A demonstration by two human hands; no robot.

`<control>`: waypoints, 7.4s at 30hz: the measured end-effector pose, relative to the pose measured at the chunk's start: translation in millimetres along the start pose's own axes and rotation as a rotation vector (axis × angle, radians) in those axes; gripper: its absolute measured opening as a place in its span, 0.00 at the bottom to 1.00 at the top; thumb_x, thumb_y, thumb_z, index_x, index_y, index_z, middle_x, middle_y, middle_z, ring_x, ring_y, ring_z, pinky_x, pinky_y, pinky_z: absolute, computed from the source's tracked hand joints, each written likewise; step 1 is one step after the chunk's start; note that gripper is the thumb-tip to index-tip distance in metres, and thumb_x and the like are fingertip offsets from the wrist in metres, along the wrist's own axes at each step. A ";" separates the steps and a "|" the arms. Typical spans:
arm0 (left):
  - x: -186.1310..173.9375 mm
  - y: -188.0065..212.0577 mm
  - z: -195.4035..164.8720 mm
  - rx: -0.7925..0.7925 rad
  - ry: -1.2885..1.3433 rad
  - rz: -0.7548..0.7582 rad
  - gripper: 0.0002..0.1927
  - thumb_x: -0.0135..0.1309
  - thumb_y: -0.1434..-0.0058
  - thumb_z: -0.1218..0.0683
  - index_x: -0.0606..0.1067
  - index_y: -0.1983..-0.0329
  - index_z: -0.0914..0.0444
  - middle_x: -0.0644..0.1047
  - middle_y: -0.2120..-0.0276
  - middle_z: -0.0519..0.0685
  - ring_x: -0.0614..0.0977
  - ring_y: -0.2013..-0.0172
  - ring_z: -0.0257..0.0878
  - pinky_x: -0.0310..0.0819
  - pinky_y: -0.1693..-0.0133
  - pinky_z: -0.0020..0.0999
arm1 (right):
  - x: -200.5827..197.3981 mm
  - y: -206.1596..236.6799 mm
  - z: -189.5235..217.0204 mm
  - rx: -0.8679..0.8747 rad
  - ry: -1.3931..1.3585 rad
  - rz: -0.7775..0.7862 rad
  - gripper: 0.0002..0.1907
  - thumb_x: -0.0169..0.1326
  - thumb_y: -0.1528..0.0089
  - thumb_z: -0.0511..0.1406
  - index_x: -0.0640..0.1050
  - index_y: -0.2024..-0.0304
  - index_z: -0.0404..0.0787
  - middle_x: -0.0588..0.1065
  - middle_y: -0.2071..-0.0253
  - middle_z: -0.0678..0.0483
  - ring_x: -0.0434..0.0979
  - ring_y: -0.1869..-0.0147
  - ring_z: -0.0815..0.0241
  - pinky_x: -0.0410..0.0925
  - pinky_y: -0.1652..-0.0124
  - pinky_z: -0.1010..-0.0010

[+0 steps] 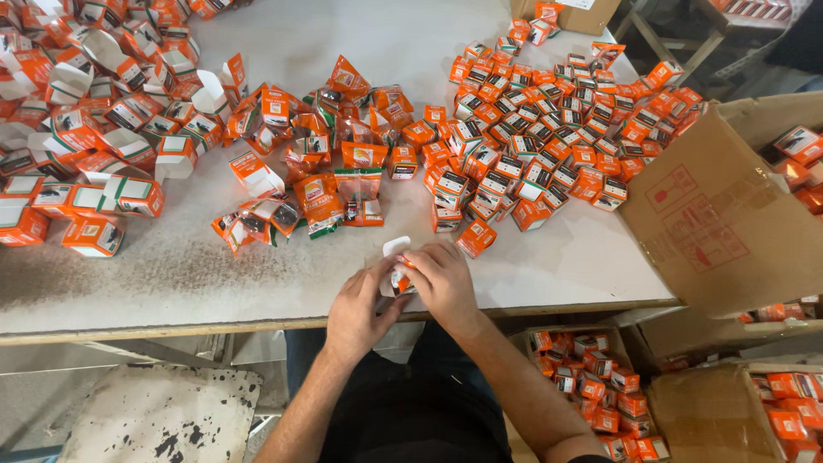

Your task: The person folds and closes small orange product boxes at a work table, pressing the flaps shut by hand, then places each finished box onto a large pile of similar boxes on the table, occasionally reaching across the pile to reposition boxes.

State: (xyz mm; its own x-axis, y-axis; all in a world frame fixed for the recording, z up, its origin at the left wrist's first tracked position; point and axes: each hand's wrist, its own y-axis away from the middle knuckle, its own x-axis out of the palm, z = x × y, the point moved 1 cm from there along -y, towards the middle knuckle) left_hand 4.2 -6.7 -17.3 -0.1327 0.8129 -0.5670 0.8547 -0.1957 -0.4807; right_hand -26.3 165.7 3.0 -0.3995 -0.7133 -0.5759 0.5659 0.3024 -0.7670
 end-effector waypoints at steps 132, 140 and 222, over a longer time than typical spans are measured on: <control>-50.4 -2.9 -23.2 0.181 -0.066 0.242 0.19 0.63 0.42 0.59 0.76 0.47 0.59 0.79 0.49 0.53 0.83 0.55 0.51 0.81 0.57 0.40 | -12.8 19.8 6.7 0.308 -0.235 0.173 0.11 0.58 0.36 0.32 0.75 0.53 0.37 0.79 0.61 0.48 0.81 0.57 0.46 0.72 0.59 0.59; -49.4 -3.1 -35.6 0.269 -0.115 0.160 0.22 0.62 0.50 0.62 0.77 0.51 0.61 0.77 0.48 0.53 0.82 0.53 0.50 0.80 0.56 0.41 | -21.5 19.6 16.3 0.014 -0.107 0.109 0.11 0.57 0.39 0.28 0.77 0.54 0.37 0.78 0.58 0.49 0.80 0.56 0.46 0.72 0.57 0.58; -8.2 4.6 -1.3 0.411 -0.118 -0.149 0.27 0.68 0.54 0.60 0.77 0.49 0.66 0.78 0.47 0.52 0.79 0.47 0.52 0.76 0.47 0.46 | -18.3 31.1 6.5 -0.038 0.081 0.258 0.23 0.63 0.37 0.41 0.76 0.43 0.38 0.63 0.38 0.46 0.62 0.31 0.39 0.56 0.34 0.47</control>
State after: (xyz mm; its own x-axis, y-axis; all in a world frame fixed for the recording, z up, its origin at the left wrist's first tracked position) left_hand 9.8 -13.6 -14.1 -0.3158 0.7853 -0.5325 0.5551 -0.3023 -0.7749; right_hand 3.3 184.0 -8.5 -0.3027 -0.5575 -0.7730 0.6298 0.4917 -0.6013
